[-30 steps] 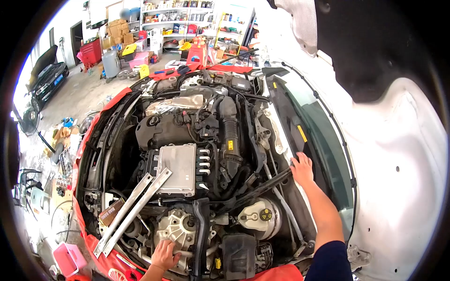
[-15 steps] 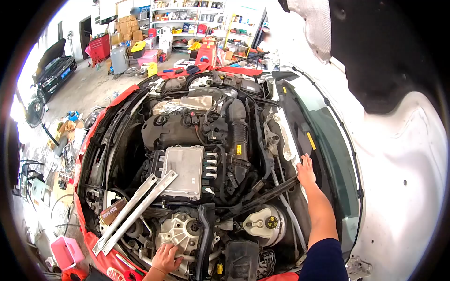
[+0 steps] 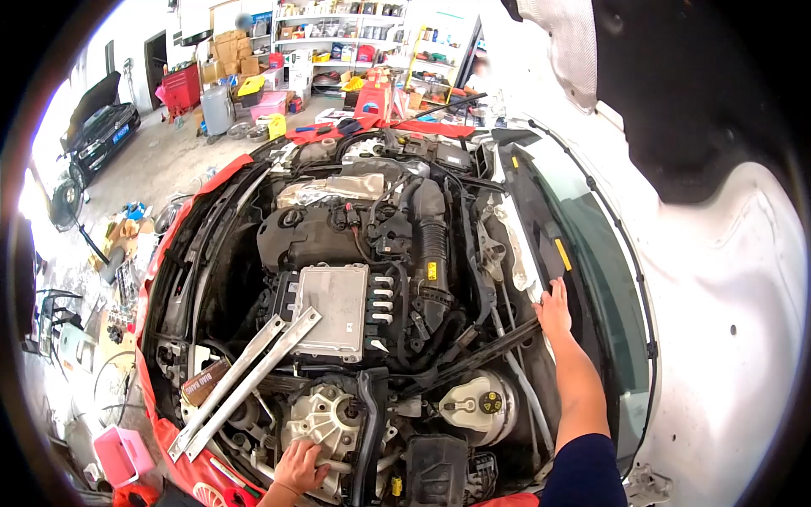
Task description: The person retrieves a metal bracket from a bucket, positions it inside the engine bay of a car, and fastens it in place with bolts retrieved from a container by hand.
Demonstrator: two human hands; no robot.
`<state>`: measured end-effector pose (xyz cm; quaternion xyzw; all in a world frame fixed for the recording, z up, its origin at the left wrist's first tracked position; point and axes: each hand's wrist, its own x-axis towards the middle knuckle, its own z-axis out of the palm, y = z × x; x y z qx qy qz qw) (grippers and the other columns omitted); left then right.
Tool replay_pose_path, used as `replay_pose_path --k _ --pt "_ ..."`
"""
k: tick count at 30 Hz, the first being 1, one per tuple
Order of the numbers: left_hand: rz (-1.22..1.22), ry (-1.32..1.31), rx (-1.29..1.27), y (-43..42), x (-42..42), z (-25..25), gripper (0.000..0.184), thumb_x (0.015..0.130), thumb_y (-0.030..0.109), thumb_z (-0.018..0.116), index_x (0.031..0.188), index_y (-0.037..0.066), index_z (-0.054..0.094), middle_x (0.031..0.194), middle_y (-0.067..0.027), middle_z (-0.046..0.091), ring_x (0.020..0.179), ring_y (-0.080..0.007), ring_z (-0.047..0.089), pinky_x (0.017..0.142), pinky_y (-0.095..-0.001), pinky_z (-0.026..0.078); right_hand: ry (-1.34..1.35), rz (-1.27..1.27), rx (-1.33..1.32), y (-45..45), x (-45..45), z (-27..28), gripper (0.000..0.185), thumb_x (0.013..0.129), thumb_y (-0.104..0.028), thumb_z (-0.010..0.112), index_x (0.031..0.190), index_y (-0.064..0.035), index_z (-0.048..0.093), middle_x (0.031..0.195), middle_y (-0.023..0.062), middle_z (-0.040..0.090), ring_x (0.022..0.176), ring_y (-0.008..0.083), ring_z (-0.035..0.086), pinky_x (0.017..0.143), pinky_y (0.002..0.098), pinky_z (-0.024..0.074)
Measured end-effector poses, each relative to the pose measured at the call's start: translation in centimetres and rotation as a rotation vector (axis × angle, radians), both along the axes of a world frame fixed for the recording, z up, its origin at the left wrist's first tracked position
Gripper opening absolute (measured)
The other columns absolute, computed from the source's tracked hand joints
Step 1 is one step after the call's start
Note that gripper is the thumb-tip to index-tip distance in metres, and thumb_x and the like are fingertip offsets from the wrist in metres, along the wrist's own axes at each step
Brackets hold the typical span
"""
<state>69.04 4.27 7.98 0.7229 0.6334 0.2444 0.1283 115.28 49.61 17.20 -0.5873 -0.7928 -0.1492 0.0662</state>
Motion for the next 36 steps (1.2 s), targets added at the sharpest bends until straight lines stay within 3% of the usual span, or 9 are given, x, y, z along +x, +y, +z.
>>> replay_pose_path --k 3,9,13,16,20,22,28,31,36 --pt "0.001 0.001 -0.002 -0.1 0.0 -0.1 0.045 0.074 0.029 0.07 0.107 0.004 0.053 0.103 -0.013 0.055 0.093 -0.0327 0.055 0.082 -0.0409 0.047 0.057 0.151 0.107 -0.6 -0.2 0.4 0.022 0.079 -0.013 0.069 0.097 -0.0005 0.064 0.139 0.0175 0.037 0.137 0.0356 0.027 0.112 0.0416 0.028" --pt "0.011 -0.004 0.01 0.0 0.1 -0.2 0.044 0.075 0.031 0.07 0.106 0.004 0.054 0.102 -0.012 0.056 0.093 -0.032 0.055 0.081 -0.0409 0.047 0.011 -0.038 -0.041 0.2 0.0 0.1 0.027 0.078 -0.014 0.069 0.103 -0.0042 0.065 0.142 0.0171 0.034 0.137 0.0348 0.026 0.114 0.0439 0.025" --pt "0.013 0.001 0.021 0.0 0.1 -0.3 0.043 0.077 0.033 0.07 0.105 0.005 0.055 0.102 -0.0116 0.056 0.093 -0.0312 0.055 0.08 -0.0409 0.047 0.054 0.148 0.077 -0.8 -0.4 0.5 0.026 0.078 -0.016 0.07 0.099 -0.001 0.065 0.141 0.0169 0.036 0.136 0.0346 0.028 0.113 0.0427 0.0268" --pt "0.02 -0.002 0.025 -0.1 0.2 -0.2 0.043 0.077 0.034 0.07 0.105 0.005 0.055 0.102 -0.0119 0.056 0.093 -0.0315 0.055 0.08 -0.041 0.047 -0.066 0.085 0.039 -0.2 0.2 0.1 0.029 0.077 -0.017 0.072 0.098 0.0017 0.064 0.137 0.0167 0.038 0.135 0.0345 0.029 0.112 0.0404 0.0291" --pt "0.011 0.009 -0.001 -0.2 -0.1 -0.2 0.043 0.076 0.034 0.07 0.105 0.005 0.055 0.103 -0.0118 0.056 0.092 -0.0315 0.055 0.079 -0.041 0.047 0.161 0.014 0.007 -0.7 -0.9 0.8 0.031 0.077 -0.015 0.072 0.098 0.0044 0.06 0.131 0.0169 0.041 0.133 0.035 0.031 0.11 0.0391 0.0312" --pt "0.007 0.003 0.029 0.1 0.1 -0.3 0.043 0.076 0.034 0.07 0.105 0.005 0.055 0.102 -0.0118 0.056 0.091 -0.0316 0.055 0.079 -0.041 0.047 0.085 0.153 0.13 -1.1 -0.9 0.6 0.024 0.077 -0.013 0.07 0.092 0.0027 0.06 0.131 0.0187 0.041 0.131 0.0353 0.034 0.108 0.0405 0.0322" --pt "0.009 0.006 0.032 0.1 0.1 -0.5 0.042 0.077 0.034 0.069 0.104 0.005 0.055 0.1 -0.012 0.056 0.091 -0.0317 0.055 0.079 -0.041 0.047 0.113 -0.013 0.029 -0.1 -0.2 -0.1 0.018 0.079 -0.01 0.066 0.095 -0.0009 0.063 0.133 0.0166 0.041 0.131 0.0342 0.034 0.109 0.0414 0.0317" --pt "0.003 0.009 0.032 0.1 0.1 -0.3 0.042 0.077 0.034 0.069 0.104 0.005 0.055 0.1 -0.012 0.056 0.091 -0.0317 0.055 0.079 -0.0411 0.047 0.113 0.134 0.1 -1.1 -1.0 0.6 0.016 0.078 -0.01 0.067 0.09 0.0005 0.062 0.131 0.016 0.042 0.131 0.0339 0.034 0.108 0.0404 0.0325" --pt "0.014 0.015 0.025 0.0 0.1 -0.4 0.042 0.077 0.034 0.069 0.105 0.005 0.055 0.1 -0.0122 0.056 0.091 -0.0319 0.055 0.078 -0.0412 0.047 0.052 0.075 0.082 -0.2 -0.1 0.0 0.021 0.077 -0.013 0.07 0.09 0.0001 0.061 0.129 0.0161 0.043 0.129 0.0337 0.036 0.107 0.0399 0.0333"
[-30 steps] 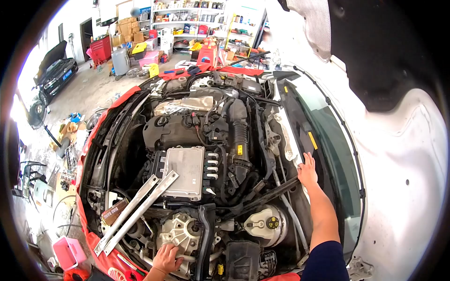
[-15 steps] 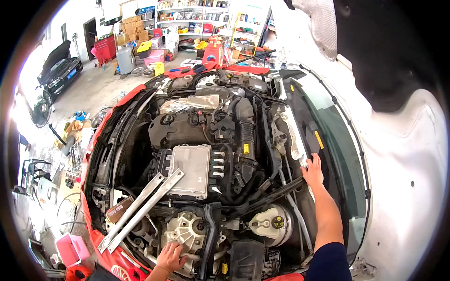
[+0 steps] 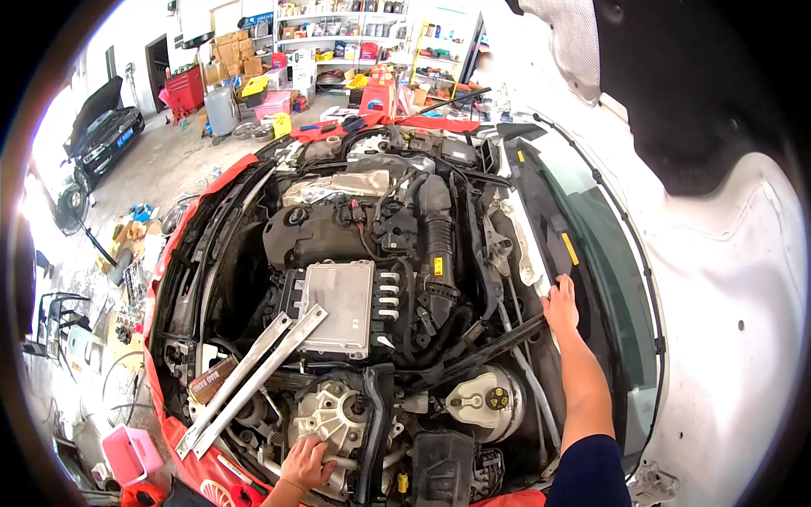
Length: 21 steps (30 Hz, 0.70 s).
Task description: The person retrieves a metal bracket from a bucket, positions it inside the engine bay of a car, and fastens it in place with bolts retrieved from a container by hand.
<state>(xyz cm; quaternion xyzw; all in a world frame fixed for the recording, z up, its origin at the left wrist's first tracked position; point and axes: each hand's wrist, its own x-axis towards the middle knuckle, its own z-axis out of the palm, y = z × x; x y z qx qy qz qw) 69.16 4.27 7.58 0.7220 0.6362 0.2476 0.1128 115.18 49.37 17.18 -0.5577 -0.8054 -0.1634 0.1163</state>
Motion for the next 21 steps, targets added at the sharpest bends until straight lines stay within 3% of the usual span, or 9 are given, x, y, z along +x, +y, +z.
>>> replay_pose_path --k 4,6,11,15,19,21 --pt "-0.01 -0.009 -0.007 0.1 -0.1 0.4 0.043 0.076 0.033 0.07 0.105 0.005 0.055 0.1 -0.0118 0.056 0.091 -0.0315 0.055 0.078 -0.041 0.047 0.122 -0.002 0.023 -0.6 -0.8 0.5 0.019 0.078 -0.013 0.07 0.088 0.0006 0.062 0.13 0.0161 0.042 0.13 0.0335 0.035 0.106 0.0402 0.0339" --pt "-0.018 -0.025 -0.013 0.0 0.0 0.5 0.043 0.075 0.027 0.07 0.106 0.003 0.054 0.103 -0.014 0.056 0.092 -0.0335 0.056 0.081 -0.0415 0.047 -0.045 0.038 0.009 -0.2 0.1 0.2 0.022 0.078 -0.014 0.071 0.091 0.0 0.061 0.131 0.0163 0.041 0.129 0.0338 0.035 0.106 0.0406 0.0343" --pt "-0.01 0.001 0.007 -0.1 0.0 0.2 0.042 0.076 0.032 0.071 0.104 0.005 0.054 0.1 -0.0112 0.056 0.091 -0.0313 0.056 0.078 -0.0407 0.047 0.108 -0.058 0.015 -0.3 -0.6 0.1 0.012 0.078 -0.009 0.069 0.082 -0.0008 0.062 0.133 0.0138 0.04 0.135 0.0322 0.03 0.107 0.0394 0.0335" --pt "-0.007 -0.017 -0.003 0.0 0.1 0.4 0.042 0.076 0.032 0.071 0.105 0.006 0.055 0.1 -0.0113 0.055 0.091 -0.0312 0.056 0.078 -0.0404 0.047 -0.017 -0.003 -0.019 -0.2 0.1 0.0 0.017 0.076 -0.012 0.071 0.087 -0.0005 0.064 0.135 0.0165 0.039 0.137 0.0336 0.027 0.11 0.0403 0.0299" --pt "-0.007 -0.001 0.003 -0.1 -0.1 0.2 0.043 0.076 0.033 0.07 0.105 0.006 0.055 0.1 -0.0111 0.056 0.092 -0.031 0.056 0.079 -0.0402 0.047 0.045 -0.086 -0.029 0.1 -0.1 -0.4 0.013 0.076 -0.009 0.067 0.088 -0.002 0.067 0.136 0.0154 0.04 0.138 0.0341 0.026 0.111 0.0399 0.0287" --pt "-0.021 -0.019 -0.011 0.0 0.0 0.6 0.043 0.074 0.027 0.071 0.105 0.003 0.054 0.102 -0.0145 0.056 0.091 -0.0336 0.056 0.081 -0.0414 0.047 0.086 -0.018 -0.018 -0.7 -0.8 0.7 0.014 0.076 -0.009 0.067 0.089 -0.0023 0.066 0.135 0.0154 0.04 0.138 0.0341 0.025 0.112 0.0399 0.0283"
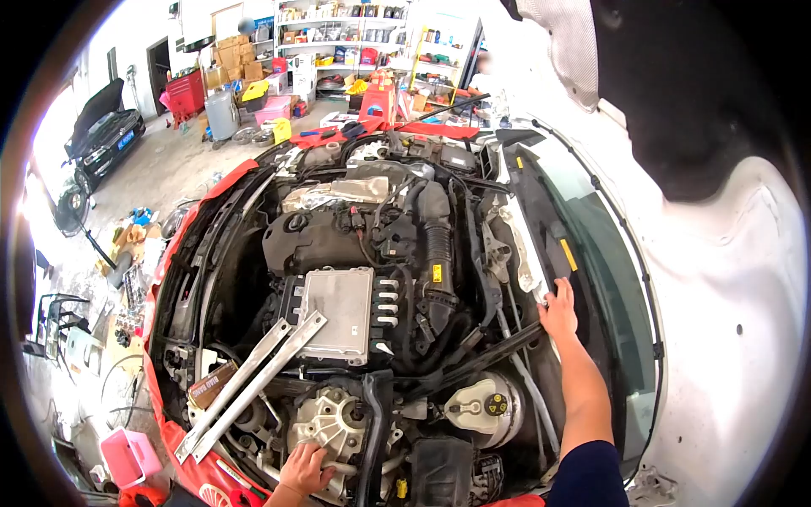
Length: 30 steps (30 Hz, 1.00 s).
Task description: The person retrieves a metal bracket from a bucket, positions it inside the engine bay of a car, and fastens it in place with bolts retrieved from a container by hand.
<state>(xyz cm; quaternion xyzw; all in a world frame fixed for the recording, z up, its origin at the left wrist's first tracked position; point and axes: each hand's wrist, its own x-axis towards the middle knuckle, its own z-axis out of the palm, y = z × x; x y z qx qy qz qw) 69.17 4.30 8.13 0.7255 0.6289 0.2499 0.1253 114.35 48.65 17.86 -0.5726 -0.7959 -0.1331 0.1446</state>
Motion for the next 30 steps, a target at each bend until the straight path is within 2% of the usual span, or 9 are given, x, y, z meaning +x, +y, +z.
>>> replay_pose_path --k 5,7,8,11,15,19,22,25,30 --pt "0.003 0.007 -0.01 -0.1 0.0 -0.2 0.044 0.073 0.027 0.072 0.105 0.003 0.053 0.102 -0.0136 0.056 0.091 -0.0335 0.056 0.081 -0.0413 0.047 -0.086 -0.006 -0.003 0.6 0.5 -0.4 0.014 0.077 -0.01 0.069 0.085 -0.0001 0.063 0.132 0.0165 0.042 0.137 0.0353 0.026 0.112 0.0421 0.028" --pt "0.001 0.014 0.019 -0.1 -0.2 -0.8 0.042 0.076 0.034 0.07 0.103 0.006 0.055 0.102 -0.0116 0.056 0.091 -0.0312 0.056 0.078 -0.0404 0.048 -0.08 -0.061 0.048 0.7 0.5 -0.8 0.013 0.078 -0.01 0.068 0.084 -0.0003 0.063 0.132 0.0164 0.042 0.136 0.0362 0.026 0.111 0.0425 0.0285" --pt "-0.001 0.016 0.017 -0.2 -0.2 -0.8 0.042 0.076 0.034 0.07 0.103 0.006 0.055 0.102 -0.0116 0.056 0.091 -0.0312 0.056 0.078 -0.0404 0.048 -0.015 -0.042 0.043 0.6 0.3 -0.7 0.017 0.079 -0.016 0.068 0.087 -0.0004 0.065 0.132 0.0161 0.041 0.137 0.0374 0.024 0.115 0.0466 0.0214" --pt "0.002 0.022 0.021 -0.2 -0.2 -0.7 0.042 0.076 0.034 0.07 0.103 0.006 0.055 0.101 -0.0114 0.056 0.09 -0.0309 0.056 0.078 -0.0404 0.048 -0.187 0.001 0.024 0.3 0.3 -0.3 0.021 0.08 -0.017 0.068 0.091 -0.0003 0.064 0.133 0.0175 0.04 0.138 0.0375 0.023 0.115 0.0479 0.02" --pt "0.004 0.008 0.033 0.0 0.0 -0.6 0.041 0.076 0.033 0.07 0.103 0.006 0.055 0.1 -0.0113 0.056 0.09 -0.031 0.056 0.078 -0.0404 0.048 -0.087 -0.066 0.002 1.3 0.9 -1.3 0.012 0.079 -0.013 0.066 0.086 -0.0034 0.067 0.141 0.016 0.036 0.14 0.0353 0.021 0.115 0.051 0.018" --pt "0.002 0.002 0.009 -0.1 0.0 -0.2 0.041 0.074 0.028 0.07 0.103 0.003 0.055 0.101 -0.0131 0.056 0.09 -0.0331 0.056 0.08 -0.0408 0.048 -0.013 -0.006 0.051 0.7 0.7 -1.0 0.01 0.079 -0.011 0.066 0.083 -0.0023 0.067 0.138 0.0162 0.039 0.139 0.036 0.024 0.115 0.0495 0.019" --pt "0.009 0.015 0.025 -0.2 0.0 -0.6 0.041 0.074 0.028 0.07 0.103 0.003 0.055 0.102 -0.0135 0.056 0.091 -0.0333 0.056 0.08 -0.0411 0.048 -0.126 0.002 -0.004 0.6 0.7 -0.5 0.017 0.077 -0.012 0.07 0.089 -0.0013 0.063 0.134 0.0183 0.042 0.137 0.0364 0.027 0.115 0.0476 0.0206" --pt "-0.007 0.025 0.012 -0.2 -0.2 -1.0 0.041 0.076 0.034 0.07 0.102 0.005 0.055 0.1 -0.0115 0.056 0.091 -0.0321 0.056 0.078 -0.0412 0.048 -0.1 -0.103 -0.021 1.0 0.4 -0.8 0.016 0.079 -0.013 0.067 0.09 -0.003 0.065 0.137 0.0159 0.039 0.138 0.0336 0.026 0.115 0.0508 0.0202" --pt "-0.008 0.018 0.001 -0.2 -0.1 -0.7 0.041 0.077 0.033 0.07 0.103 0.006 0.055 0.1 -0.0114 0.056 0.091 -0.0321 0.056 0.079 -0.0413 0.047 -0.07 -0.022 0.014 0.6 0.4 -0.8 0.019 0.076 -0.012 0.068 0.093 -0.0035 0.068 0.139 0.0159 0.038 0.139 0.0336 0.024 0.116 0.0484 0.0184"
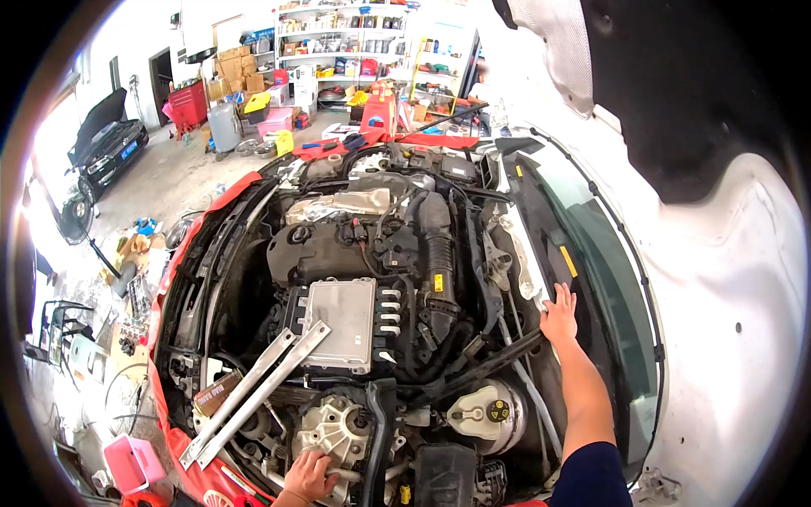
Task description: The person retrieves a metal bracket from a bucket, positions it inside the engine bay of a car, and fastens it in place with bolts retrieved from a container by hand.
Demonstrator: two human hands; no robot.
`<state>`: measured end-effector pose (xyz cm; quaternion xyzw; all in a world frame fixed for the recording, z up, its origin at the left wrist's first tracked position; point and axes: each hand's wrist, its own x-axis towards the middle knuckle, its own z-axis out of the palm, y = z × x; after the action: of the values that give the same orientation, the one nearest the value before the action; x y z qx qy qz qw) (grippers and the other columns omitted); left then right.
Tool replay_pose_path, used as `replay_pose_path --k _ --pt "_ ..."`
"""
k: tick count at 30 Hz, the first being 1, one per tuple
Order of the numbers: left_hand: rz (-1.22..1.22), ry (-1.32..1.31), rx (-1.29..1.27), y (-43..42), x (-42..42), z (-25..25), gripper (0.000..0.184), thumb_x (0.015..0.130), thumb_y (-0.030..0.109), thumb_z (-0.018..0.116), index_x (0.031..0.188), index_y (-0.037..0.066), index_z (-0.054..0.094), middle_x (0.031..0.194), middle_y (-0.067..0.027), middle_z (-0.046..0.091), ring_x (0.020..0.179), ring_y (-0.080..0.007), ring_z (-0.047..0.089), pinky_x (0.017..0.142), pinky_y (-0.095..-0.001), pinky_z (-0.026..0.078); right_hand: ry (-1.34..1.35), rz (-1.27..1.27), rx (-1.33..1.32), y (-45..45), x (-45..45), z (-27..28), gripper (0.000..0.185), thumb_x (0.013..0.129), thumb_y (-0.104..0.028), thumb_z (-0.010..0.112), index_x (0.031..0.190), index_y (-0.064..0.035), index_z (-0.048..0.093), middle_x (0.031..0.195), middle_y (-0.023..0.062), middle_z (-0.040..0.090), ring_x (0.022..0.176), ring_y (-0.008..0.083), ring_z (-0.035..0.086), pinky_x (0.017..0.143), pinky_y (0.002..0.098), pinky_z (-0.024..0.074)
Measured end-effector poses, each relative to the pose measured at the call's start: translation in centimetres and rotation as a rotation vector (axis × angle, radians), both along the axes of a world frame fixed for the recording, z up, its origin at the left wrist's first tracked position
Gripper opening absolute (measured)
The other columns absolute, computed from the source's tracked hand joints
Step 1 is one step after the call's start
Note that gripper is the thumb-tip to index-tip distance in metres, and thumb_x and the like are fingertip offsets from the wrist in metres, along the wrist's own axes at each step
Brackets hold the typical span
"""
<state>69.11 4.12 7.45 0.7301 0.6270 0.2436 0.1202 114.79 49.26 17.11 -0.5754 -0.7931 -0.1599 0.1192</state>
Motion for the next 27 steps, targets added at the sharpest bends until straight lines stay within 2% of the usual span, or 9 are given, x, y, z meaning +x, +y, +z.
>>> replay_pose_path --k 3,7,11,15,21,23,27 --pt "0.009 -0.012 0.002 0.0 0.1 0.1 0.041 0.077 0.033 0.07 0.103 0.006 0.055 0.1 -0.0115 0.055 0.091 -0.032 0.055 0.079 -0.0413 0.047 -0.049 -0.056 -0.064 -0.1 -0.3 0.6 0.018 0.077 -0.012 0.068 0.091 -0.0025 0.068 0.138 0.0167 0.038 0.139 0.0348 0.022 0.116 0.0482 0.0193" --pt "-0.004 0.005 -0.001 0.1 -0.1 0.0 0.04 0.076 0.033 0.07 0.102 0.006 0.055 0.1 -0.0118 0.055 0.09 -0.032 0.055 0.078 -0.0411 0.047 0.034 -0.066 0.008 0.1 -0.2 -0.1 0.013 0.076 -0.01 0.068 0.084 -0.0001 0.066 0.136 0.0178 0.039 0.139 0.0377 0.022 0.115 0.0475 0.021" --pt "-0.005 0.005 0.004 0.0 -0.1 -0.1 0.039 0.077 0.033 0.069 0.102 0.006 0.055 0.1 -0.0118 0.055 0.09 -0.0322 0.055 0.079 -0.0409 0.047 -0.019 -0.017 0.02 -0.3 -0.4 0.4 0.013 0.076 -0.011 0.069 0.084 -0.0009 0.066 0.138 0.0168 0.038 0.14 0.0363 0.02 0.116 0.0456 0.0205" --pt "0.003 0.0 -0.004 -0.1 0.1 0.2 0.039 0.077 0.033 0.069 0.101 0.006 0.055 0.1 -0.0119 0.055 0.09 -0.0323 0.055 0.079 -0.0409 0.047 -0.026 -0.09 -0.02 0.1 -0.3 0.0 0.012 0.077 -0.011 0.069 0.084 -0.0016 0.066 0.138 0.0168 0.038 0.139 0.0364 0.021 0.116 0.0454 0.0211" --pt "0.013 0.003 0.024 0.1 -0.1 0.1 0.038 0.078 0.033 0.069 0.101 0.006 0.056 0.1 -0.012 0.056 0.092 -0.0324 0.056 0.079 -0.0415 0.047 0.147 0.037 0.019 -0.9 0.7 0.2 0.021 0.079 -0.008 0.065 0.097 0.0012 0.059 0.138 0.0235 0.036 0.137 0.0402 0.025 0.113 0.045 0.0259" --pt "0.015 -0.014 0.016 0.0 0.0 0.3 0.037 0.078 0.033 0.068 0.101 0.006 0.056 0.1 -0.0119 0.056 0.092 -0.0324 0.056 0.08 -0.0416 0.047 -0.024 0.146 -0.042 -2.8 2.6 -0.1 0.024 0.082 -0.011 0.062 0.102 0.0018 0.059 0.138 0.0235 0.035 0.137 0.0405 0.025 0.113 0.047 0.0241" --pt "0.004 -0.003 0.018 -0.1 -0.1 0.0 0.037 0.078 0.032 0.068 0.102 0.006 0.055 0.1 -0.0118 0.055 0.091 -0.0324 0.055 0.08 -0.0418 0.047 -0.078 0.163 -0.084 -6.6 2.8 0.9 0.025 0.081 -0.012 0.062 0.1 0.0036 0.059 0.14 0.0232 0.034 0.138 0.0399 0.024 0.113 0.0462 0.0246"
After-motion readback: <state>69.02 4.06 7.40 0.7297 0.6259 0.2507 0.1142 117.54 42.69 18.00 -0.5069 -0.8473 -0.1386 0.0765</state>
